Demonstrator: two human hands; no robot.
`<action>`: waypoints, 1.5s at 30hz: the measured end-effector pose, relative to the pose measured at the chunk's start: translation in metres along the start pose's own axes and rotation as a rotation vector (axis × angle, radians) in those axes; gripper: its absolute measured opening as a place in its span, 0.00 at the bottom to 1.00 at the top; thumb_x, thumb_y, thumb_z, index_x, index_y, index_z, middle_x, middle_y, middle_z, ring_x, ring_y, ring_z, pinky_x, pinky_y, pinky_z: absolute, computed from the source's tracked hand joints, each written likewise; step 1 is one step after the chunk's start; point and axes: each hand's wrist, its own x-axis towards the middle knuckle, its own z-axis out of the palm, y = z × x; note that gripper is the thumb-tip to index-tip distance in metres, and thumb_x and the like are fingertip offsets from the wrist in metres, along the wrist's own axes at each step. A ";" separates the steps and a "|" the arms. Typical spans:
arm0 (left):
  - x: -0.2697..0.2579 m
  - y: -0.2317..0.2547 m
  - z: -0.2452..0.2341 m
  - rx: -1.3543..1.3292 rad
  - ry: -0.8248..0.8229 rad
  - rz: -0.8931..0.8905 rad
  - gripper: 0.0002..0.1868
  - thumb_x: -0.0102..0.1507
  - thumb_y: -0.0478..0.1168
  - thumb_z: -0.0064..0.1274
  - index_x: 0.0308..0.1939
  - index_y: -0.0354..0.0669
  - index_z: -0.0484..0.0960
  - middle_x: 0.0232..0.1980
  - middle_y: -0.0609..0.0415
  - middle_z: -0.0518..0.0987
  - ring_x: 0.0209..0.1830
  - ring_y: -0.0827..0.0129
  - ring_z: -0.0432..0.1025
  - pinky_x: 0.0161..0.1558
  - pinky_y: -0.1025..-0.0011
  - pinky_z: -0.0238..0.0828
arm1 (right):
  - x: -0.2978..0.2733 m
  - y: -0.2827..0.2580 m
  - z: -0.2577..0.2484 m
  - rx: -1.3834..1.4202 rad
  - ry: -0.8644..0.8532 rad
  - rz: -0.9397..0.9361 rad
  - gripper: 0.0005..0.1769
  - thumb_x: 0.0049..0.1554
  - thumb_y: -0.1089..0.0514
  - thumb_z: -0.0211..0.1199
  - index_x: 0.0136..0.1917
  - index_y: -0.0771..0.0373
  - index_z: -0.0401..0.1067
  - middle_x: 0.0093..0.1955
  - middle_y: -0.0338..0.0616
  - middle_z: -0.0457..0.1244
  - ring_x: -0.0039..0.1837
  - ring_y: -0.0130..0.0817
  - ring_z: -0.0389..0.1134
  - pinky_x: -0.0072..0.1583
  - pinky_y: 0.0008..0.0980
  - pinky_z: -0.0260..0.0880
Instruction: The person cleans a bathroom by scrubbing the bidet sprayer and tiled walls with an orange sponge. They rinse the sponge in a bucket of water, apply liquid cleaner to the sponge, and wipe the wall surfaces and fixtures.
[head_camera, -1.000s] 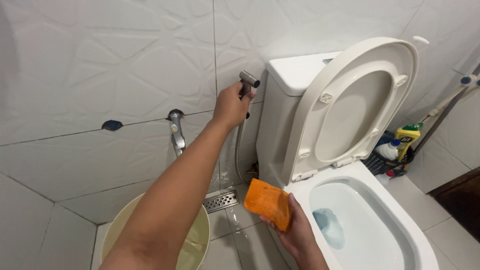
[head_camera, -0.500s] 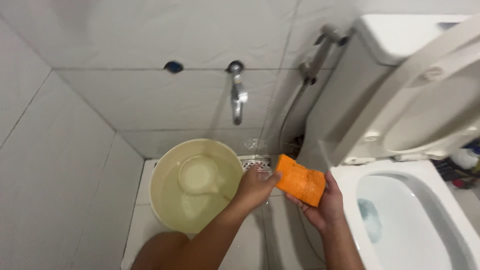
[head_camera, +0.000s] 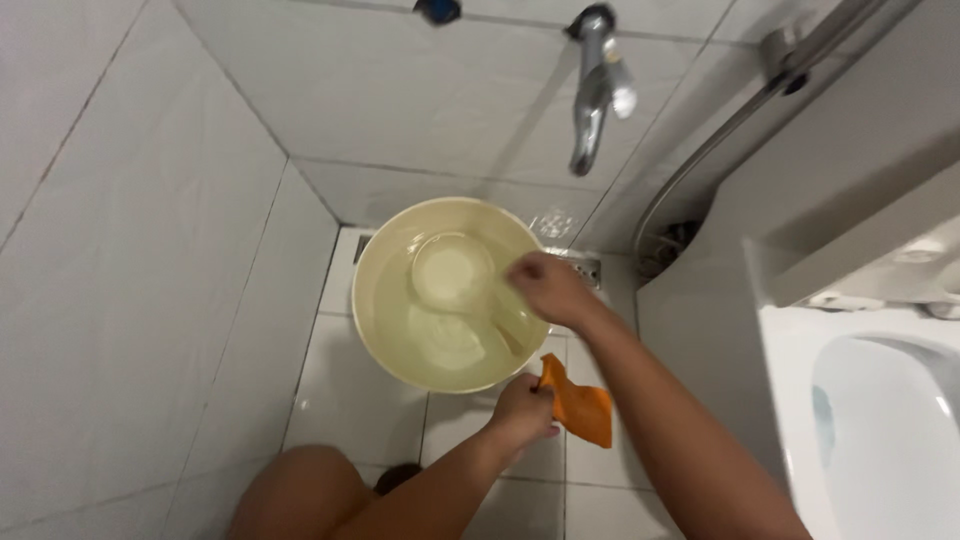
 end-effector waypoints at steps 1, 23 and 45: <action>0.001 -0.002 -0.002 0.008 0.007 -0.009 0.16 0.67 0.43 0.34 0.53 0.37 0.68 0.53 0.50 0.73 0.48 0.67 0.72 0.47 0.69 0.75 | 0.019 0.000 0.025 -0.107 -0.096 0.031 0.24 0.55 0.46 0.58 0.54 0.68 0.71 0.52 0.55 0.66 0.54 0.43 0.67 0.56 0.40 0.66; 0.037 -0.011 0.000 0.097 0.066 0.024 0.16 0.65 0.42 0.35 0.50 0.35 0.70 0.43 0.44 0.77 0.32 0.63 0.73 0.33 0.70 0.71 | -0.002 -0.009 0.030 0.324 -0.256 0.477 0.26 0.60 0.42 0.51 0.38 0.69 0.68 0.28 0.43 0.60 0.27 0.29 0.58 0.30 0.31 0.60; 0.162 -0.014 0.045 0.192 0.326 0.298 0.18 0.64 0.42 0.40 0.53 0.33 0.72 0.45 0.42 0.77 0.42 0.56 0.74 0.44 0.65 0.69 | -0.192 -0.008 -0.106 -0.176 0.082 0.745 0.31 0.60 0.41 0.46 0.38 0.71 0.73 0.25 0.55 0.64 0.30 0.45 0.68 0.40 0.42 0.68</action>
